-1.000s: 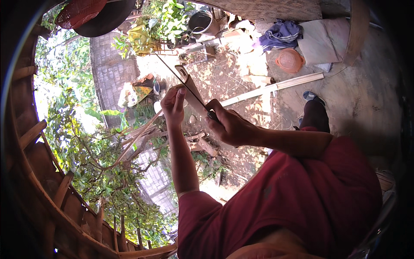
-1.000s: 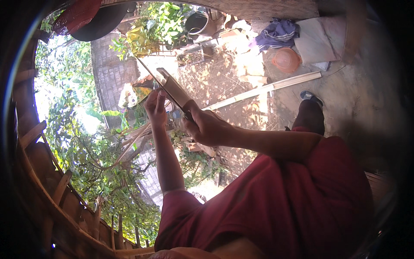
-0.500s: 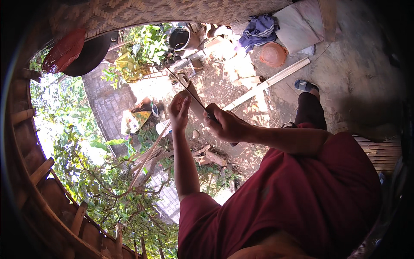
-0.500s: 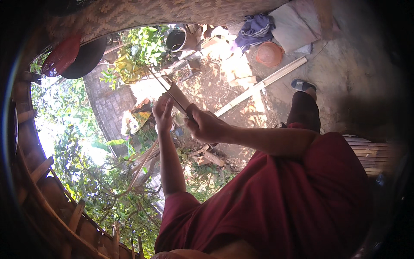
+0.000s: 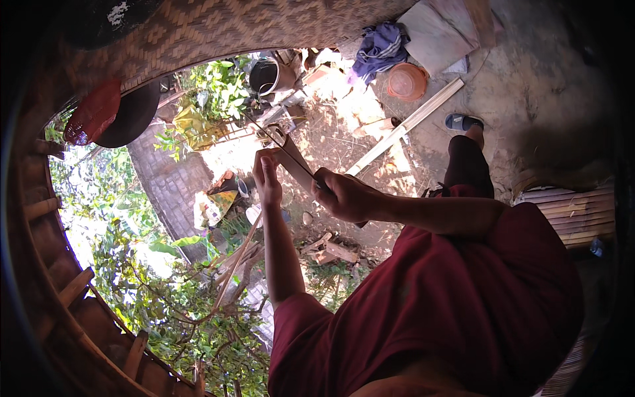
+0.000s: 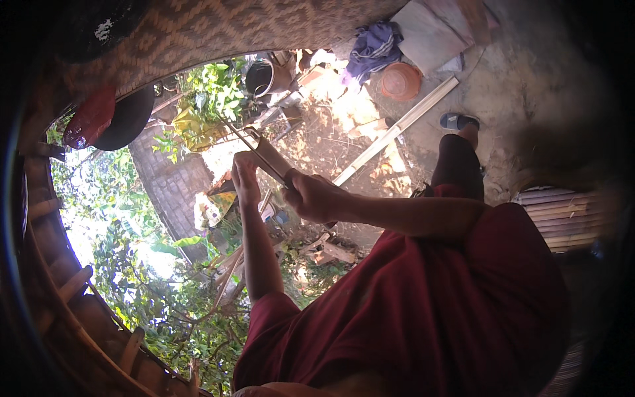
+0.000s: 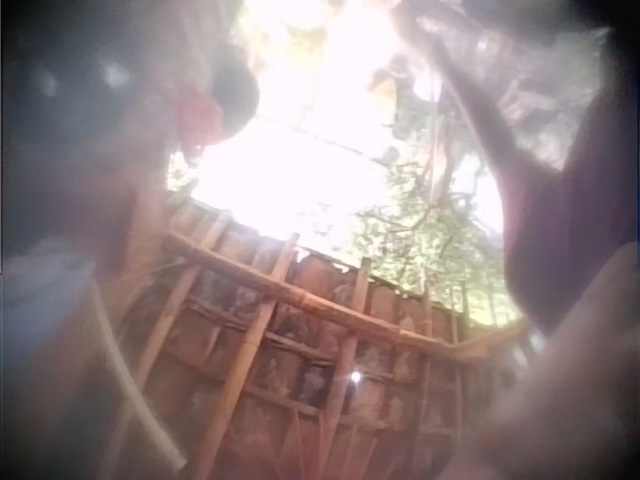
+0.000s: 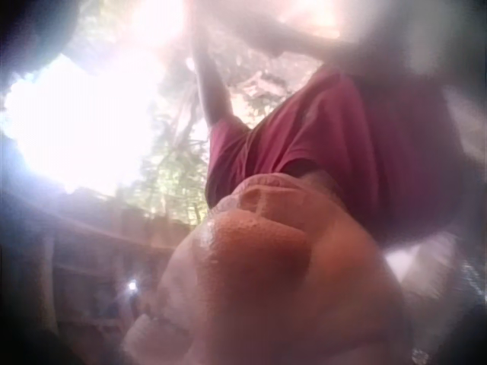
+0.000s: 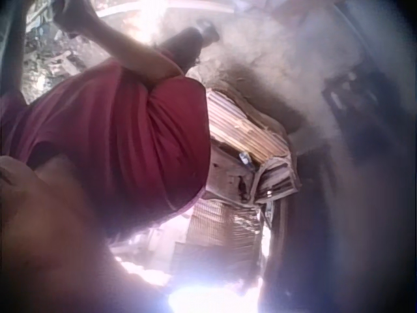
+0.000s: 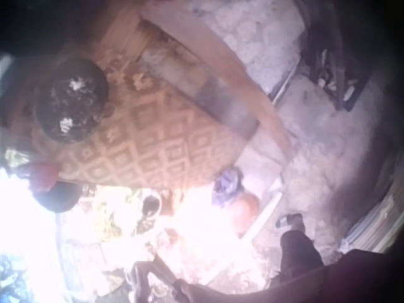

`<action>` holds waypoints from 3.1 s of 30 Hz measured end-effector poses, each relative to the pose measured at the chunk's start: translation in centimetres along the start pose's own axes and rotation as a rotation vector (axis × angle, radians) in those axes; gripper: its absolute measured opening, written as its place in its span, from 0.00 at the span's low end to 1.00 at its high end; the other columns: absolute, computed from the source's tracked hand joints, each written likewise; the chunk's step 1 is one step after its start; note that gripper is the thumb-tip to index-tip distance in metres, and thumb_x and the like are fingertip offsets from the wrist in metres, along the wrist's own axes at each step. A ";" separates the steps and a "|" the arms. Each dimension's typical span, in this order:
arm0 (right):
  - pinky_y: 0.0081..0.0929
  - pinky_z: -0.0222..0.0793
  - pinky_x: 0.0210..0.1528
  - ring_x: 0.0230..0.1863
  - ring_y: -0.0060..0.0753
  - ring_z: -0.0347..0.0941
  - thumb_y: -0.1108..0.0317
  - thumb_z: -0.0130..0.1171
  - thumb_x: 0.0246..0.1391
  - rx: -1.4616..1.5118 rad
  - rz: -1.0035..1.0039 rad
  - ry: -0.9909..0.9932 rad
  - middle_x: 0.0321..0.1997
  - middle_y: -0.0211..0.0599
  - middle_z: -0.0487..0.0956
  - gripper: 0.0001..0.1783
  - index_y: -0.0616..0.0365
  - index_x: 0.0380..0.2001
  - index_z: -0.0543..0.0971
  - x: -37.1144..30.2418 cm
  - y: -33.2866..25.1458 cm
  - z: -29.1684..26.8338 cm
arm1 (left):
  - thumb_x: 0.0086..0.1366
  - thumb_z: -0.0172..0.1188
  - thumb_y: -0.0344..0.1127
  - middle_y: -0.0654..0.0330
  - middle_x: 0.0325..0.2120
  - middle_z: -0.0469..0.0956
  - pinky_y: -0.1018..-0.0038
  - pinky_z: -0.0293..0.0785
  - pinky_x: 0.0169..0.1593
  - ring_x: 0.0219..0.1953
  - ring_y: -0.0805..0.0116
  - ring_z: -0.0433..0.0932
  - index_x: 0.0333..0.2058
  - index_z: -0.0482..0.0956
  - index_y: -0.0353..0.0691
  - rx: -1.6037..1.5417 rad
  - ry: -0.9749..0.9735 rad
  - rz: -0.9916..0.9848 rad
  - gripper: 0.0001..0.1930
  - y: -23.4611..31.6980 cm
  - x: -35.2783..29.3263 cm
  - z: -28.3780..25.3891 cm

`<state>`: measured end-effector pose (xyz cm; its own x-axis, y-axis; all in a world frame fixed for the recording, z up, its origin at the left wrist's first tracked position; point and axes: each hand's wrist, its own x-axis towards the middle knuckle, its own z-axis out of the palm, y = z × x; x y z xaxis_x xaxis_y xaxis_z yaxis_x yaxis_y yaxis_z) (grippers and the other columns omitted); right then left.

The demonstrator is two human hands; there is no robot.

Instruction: The person retrieves a long bamboo pole and uses a knife to split it lengthwise into thin strips. They repeatedly position the pole, drive the knife along its length, and separate the resulting strips, placing them on the ground.

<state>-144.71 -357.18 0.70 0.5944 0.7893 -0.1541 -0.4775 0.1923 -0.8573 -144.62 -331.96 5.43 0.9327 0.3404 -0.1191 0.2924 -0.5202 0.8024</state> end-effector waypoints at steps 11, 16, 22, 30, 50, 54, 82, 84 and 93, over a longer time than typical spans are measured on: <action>0.50 0.72 0.41 0.34 0.52 0.80 0.58 0.48 0.65 -0.028 0.030 -0.009 0.29 0.51 0.79 0.16 0.61 0.44 0.70 -1.8 -0.4 0.4 | 0.77 0.39 0.47 0.50 0.34 0.83 0.60 0.75 0.50 0.41 0.50 0.82 0.39 0.79 0.36 1.249 -0.538 0.617 0.23 16.7 8.5 7.9; 0.47 0.73 0.41 0.35 0.50 0.80 0.58 0.48 0.65 -0.088 0.002 0.058 0.34 0.54 0.80 0.17 0.63 0.43 0.73 -0.8 4.2 -0.6 | 0.72 0.53 0.40 0.48 0.41 0.83 0.59 0.75 0.50 0.45 0.50 0.82 0.49 0.81 0.40 0.913 -0.264 0.565 0.14 12.5 7.3 5.9; 0.52 0.72 0.28 0.22 0.58 0.77 0.62 0.51 0.61 -0.726 -0.103 0.113 0.20 0.52 0.77 0.15 0.65 0.42 0.69 -0.5 3.3 -3.2 | 0.70 0.57 0.37 0.50 0.37 0.80 0.64 0.78 0.43 0.38 0.56 0.82 0.44 0.77 0.36 0.750 -0.047 0.274 0.11 8.6 1.8 3.3; 0.48 0.72 0.38 0.34 0.56 0.80 0.60 0.50 0.63 -0.436 -0.003 0.007 0.31 0.58 0.79 0.17 0.67 0.42 0.71 0.0 2.5 -1.2 | 0.71 0.54 0.33 0.53 0.38 0.77 0.65 0.77 0.45 0.40 0.56 0.78 0.48 0.76 0.38 0.451 0.215 0.304 0.10 0.3 -1.8 3.9; 0.46 0.74 0.34 0.33 0.51 0.81 0.57 0.53 0.53 -1.056 0.850 0.270 0.35 0.57 0.81 0.24 0.71 0.42 0.77 4.1 12.0 -29.0 | 0.50 0.77 0.56 0.55 0.38 0.70 0.67 0.75 0.42 0.37 0.62 0.73 0.47 0.67 0.31 0.834 1.246 0.174 0.40 1.2 -18.8 -9.5; 0.44 0.73 0.23 0.24 0.44 0.78 0.63 0.52 0.52 -1.115 0.946 0.172 0.30 0.55 0.80 0.21 0.76 0.36 0.77 10.2 18.4 -34.6 | 0.58 0.67 0.63 0.56 0.36 0.70 0.69 0.74 0.38 0.34 0.64 0.73 0.42 0.67 0.32 0.906 1.566 0.344 0.36 2.4 -27.4 -12.7; 0.48 0.58 0.68 0.67 0.62 0.60 0.35 0.68 0.45 -0.533 -0.760 -2.427 0.68 0.58 0.61 0.56 0.49 0.71 0.57 -10.0 42.6 52.8 | 0.60 0.68 0.55 0.49 0.61 0.70 0.60 0.68 0.64 0.59 0.54 0.73 0.64 0.63 0.35 0.844 3.478 -0.225 0.42 6.5 -60.2 14.1; 0.51 0.59 0.67 0.66 0.64 0.60 0.33 0.70 0.40 -0.191 -1.049 -2.655 0.68 0.59 0.61 0.60 0.44 0.72 0.56 -13.1 45.6 54.5 | 0.60 0.68 0.56 0.51 0.61 0.70 0.59 0.68 0.64 0.59 0.54 0.72 0.64 0.64 0.37 0.916 3.578 -0.317 0.41 5.7 -58.2 14.2; 0.48 0.74 0.37 0.36 0.57 0.79 0.47 0.72 0.37 0.145 -0.697 -3.565 0.33 0.46 0.81 0.40 0.48 0.54 0.70 -18.3 50.0 48.6 | 0.61 0.64 0.62 0.49 0.62 0.67 0.52 0.69 0.62 0.60 0.52 0.70 0.63 0.64 0.31 1.265 3.820 -1.009 0.44 6.4 -49.2 21.2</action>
<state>-210.91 -333.63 -15.46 -0.2198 -0.9687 -0.1154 -0.7573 0.2440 -0.6058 -184.13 -368.66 3.99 -0.0385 -0.9849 0.1686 0.3071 0.1489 0.9400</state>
